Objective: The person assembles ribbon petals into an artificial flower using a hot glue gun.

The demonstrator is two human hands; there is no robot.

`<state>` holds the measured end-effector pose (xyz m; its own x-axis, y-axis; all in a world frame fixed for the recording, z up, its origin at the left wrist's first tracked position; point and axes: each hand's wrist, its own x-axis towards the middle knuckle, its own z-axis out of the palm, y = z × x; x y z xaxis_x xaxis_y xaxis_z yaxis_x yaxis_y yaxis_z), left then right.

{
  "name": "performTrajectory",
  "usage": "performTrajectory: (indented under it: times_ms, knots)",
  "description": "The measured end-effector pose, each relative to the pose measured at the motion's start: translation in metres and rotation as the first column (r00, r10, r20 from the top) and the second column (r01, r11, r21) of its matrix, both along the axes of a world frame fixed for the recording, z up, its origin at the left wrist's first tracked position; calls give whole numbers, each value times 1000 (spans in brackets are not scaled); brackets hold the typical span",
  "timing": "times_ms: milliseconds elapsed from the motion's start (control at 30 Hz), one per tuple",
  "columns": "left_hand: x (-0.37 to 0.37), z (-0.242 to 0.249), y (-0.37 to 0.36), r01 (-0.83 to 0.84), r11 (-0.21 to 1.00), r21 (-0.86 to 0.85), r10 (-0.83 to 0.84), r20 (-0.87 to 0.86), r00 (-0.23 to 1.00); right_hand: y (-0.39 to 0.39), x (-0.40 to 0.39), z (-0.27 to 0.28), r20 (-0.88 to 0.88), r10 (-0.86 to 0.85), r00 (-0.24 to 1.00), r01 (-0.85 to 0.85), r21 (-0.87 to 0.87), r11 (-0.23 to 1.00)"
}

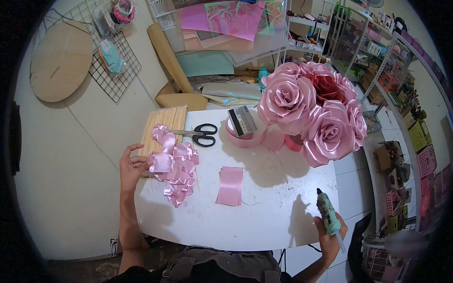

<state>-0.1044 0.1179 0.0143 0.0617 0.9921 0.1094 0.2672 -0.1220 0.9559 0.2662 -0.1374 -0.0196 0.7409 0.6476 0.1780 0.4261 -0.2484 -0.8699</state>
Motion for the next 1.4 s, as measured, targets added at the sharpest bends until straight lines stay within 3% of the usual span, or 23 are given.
performTrajectory:
  times_ms: [33, 67, 100, 167, 233, 300, 333, 433, 533, 633, 700, 833, 900, 1033, 1100, 1133, 1200, 1300, 1400]
  knots:
    - [-3, 1, 4, -1, 1000, 2, 1, 1, 1000, -3, 4, -1, 39, -19, 999, 19, -5, 1000]
    - [-6, 2, 9, -11, 999, -40, 12, 28, 1000, -6, 8, 4, -71, -28, 997, 24, -48, 999]
    - [-9, 2, 12, -19, 996, -84, 23, 53, 998, -16, 20, -7, 6, -28, 1000, 28, -21, 999]
    - [-12, -2, 15, -19, 995, -97, 25, 55, 998, -22, 23, -13, -173, -225, 959, 245, 105, 964]
    - [-11, -5, 15, -20, 993, -115, 26, 56, 998, -24, 25, -14, -202, -224, 953, 250, 110, 962]
    - [-8, -7, 14, -25, 996, -90, 29, 49, 998, -25, 24, -16, -159, -44, 986, 60, 93, 994]
    - [-7, -6, 13, -23, 995, -93, 27, 49, 998, -20, 14, -16, -244, -114, 963, 140, 93, 986]
    - [-9, -6, 10, -11, 998, -58, 10, -20, 1000, 14, -10, 12, -35, 149, 988, -149, -8, 989]
    - [-14, -5, 9, 36, 998, 43, -30, -122, 992, 26, -15, 7, 141, 251, 958, -237, -110, 965]
    - [-15, 15, 2, 76, 997, 3, -74, -175, 982, 31, -17, 2, 152, 286, 946, -260, -170, 950]
    - [-25, 22, 6, 238, 968, -84, -237, 16, 971, 30, -16, -1, 197, 290, 937, -263, -151, 953]
    - [-33, 19, 28, 234, 963, -131, -235, 6, 972, 26, -11, 6, 179, 257, 950, -224, -185, 957]
    - [-23, 28, 32, 95, 987, -129, -122, -224, 967, 27, -12, 9, 173, 241, 955, -201, -220, 955]
    - [-8, 32, 41, 156, 987, 30, -132, -387, 913, 29, -14, 8, 208, 238, 949, -184, -251, 950]
    - [-1, 39, 40, 146, 977, -157, -195, -370, 908, 29, -13, 7, 213, 240, 947, -183, -257, 949]
    - [-1, 41, 42, 143, 977, -156, -192, -372, 908, 28, -12, 6, 197, 249, 948, -195, -259, 946]
    - [-2, 46, 44, 287, 926, -244, -348, -261, 900, 28, -11, 4, 179, 258, 949, -207, -261, 943]
    - [-2, 58, 43, 308, 875, -372, -410, -236, 881, 28, -11, 5, 189, 253, 949, -199, -264, 944]
    - [-8, 59, 47, 408, 834, -370, -504, -212, 837, 28, -13, 9, 165, 268, 949, -214, -285, 934]
